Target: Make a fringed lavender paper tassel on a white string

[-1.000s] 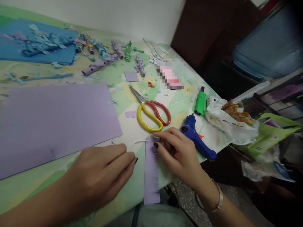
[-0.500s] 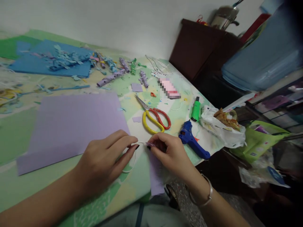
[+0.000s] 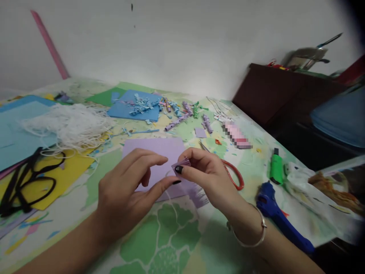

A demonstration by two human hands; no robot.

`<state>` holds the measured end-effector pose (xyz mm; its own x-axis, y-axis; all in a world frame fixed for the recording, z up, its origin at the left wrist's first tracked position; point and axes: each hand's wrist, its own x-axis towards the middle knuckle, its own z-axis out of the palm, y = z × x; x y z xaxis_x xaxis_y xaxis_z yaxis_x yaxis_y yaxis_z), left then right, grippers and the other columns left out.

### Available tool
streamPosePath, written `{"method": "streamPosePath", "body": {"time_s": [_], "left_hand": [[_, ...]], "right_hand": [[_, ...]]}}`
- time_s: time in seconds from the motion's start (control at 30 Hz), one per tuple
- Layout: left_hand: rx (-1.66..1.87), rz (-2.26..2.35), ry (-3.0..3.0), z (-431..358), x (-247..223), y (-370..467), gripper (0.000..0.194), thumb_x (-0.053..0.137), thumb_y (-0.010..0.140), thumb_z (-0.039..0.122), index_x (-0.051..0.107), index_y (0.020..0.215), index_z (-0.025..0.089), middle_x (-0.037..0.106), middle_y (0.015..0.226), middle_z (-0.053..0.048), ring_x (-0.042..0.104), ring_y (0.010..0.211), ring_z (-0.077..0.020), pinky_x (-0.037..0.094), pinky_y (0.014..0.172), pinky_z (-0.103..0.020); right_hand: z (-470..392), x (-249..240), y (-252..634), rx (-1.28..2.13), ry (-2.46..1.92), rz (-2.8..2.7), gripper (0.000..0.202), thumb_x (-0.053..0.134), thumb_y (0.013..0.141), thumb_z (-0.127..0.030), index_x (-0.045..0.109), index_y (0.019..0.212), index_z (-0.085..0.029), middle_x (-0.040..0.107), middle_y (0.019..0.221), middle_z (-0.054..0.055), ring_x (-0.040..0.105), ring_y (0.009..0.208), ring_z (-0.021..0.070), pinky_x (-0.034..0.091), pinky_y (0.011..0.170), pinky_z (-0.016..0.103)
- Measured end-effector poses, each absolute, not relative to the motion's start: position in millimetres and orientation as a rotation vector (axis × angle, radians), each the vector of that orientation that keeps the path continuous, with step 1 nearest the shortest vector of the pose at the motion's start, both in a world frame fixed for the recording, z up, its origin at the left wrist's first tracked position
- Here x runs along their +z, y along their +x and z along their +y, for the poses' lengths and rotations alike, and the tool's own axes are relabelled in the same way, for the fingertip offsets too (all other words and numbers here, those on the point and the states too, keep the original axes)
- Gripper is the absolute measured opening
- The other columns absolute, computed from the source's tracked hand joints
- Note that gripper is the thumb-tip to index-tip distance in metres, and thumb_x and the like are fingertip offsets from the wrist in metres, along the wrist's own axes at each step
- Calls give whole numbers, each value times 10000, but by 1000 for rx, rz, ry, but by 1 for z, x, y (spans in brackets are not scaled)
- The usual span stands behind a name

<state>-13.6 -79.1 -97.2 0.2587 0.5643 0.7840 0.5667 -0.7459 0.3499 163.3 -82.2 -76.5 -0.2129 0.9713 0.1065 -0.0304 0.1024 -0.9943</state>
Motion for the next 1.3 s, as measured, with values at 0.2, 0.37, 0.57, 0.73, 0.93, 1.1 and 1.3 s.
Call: {"method": "streamPosePath", "body": {"time_s": [0.2, 0.37, 0.57, 0.73, 0.93, 1.1, 1.3], "left_hand": [[-1398, -1133, -2601, -75, -98, -14, 124, 695, 815, 256, 656, 888, 165, 673, 771, 3, 532, 549, -72, 429, 542, -196], [-1398, -1199, -2788, -75, -99, -10, 61, 625, 848, 169, 686, 844, 174, 699, 770, 9, 592, 594, -65, 426, 534, -165], [-1428, -1548, -2978, -75, -94, -7, 129, 588, 818, 166, 695, 755, 202, 659, 627, 37, 563, 510, -79, 410, 458, -175], [-1506, -1589, -2955, -74, -93, -6, 138, 585, 785, 178, 708, 728, 204, 652, 585, 35, 538, 463, -82, 390, 408, -173], [-1451, -1592, -2937, -75, -95, -8, 161, 573, 760, 152, 718, 718, 204, 696, 627, 20, 565, 479, -88, 405, 429, -181], [-1437, -1636, -2845, -73, -97, -7, 149, 566, 731, 164, 690, 656, 197, 641, 539, 30, 523, 432, -87, 392, 426, -193], [-1618, -1962, -2810, -69, -91, -6, 122, 580, 679, 214, 673, 601, 201, 627, 519, 14, 515, 427, -104, 375, 382, -192]], "right_hand": [[-86, -99, 162, 1328, -1036, -1309, 69, 649, 775, -206, 598, 768, -159, 546, 690, -29, 477, 645, 94, 373, 606, 234], [-89, -100, 161, 1326, -1073, -1334, 50, 612, 773, -190, 574, 774, -158, 519, 697, -29, 462, 644, 100, 374, 597, 242], [-91, -105, 163, 1323, -1084, -1330, 51, 595, 774, -204, 559, 776, -168, 514, 691, -26, 454, 623, 106, 378, 568, 247], [-92, -106, 163, 1202, -1140, -1439, 24, 574, 782, -180, 553, 771, -182, 511, 695, -23, 457, 639, 112, 379, 575, 248], [-93, -107, 163, 1120, -1174, -1520, 30, 555, 802, -169, 555, 781, -190, 524, 706, -15, 475, 663, 123, 391, 590, 254], [-94, -106, 163, 1180, -1184, -1494, 29, 560, 789, -163, 554, 772, -185, 508, 688, -25, 453, 633, 112, 374, 566, 247], [-92, -103, 163, 1358, -1111, -1343, 51, 600, 762, -198, 551, 761, -184, 486, 656, -40, 429, 575, 97, 353, 524, 239]]}}
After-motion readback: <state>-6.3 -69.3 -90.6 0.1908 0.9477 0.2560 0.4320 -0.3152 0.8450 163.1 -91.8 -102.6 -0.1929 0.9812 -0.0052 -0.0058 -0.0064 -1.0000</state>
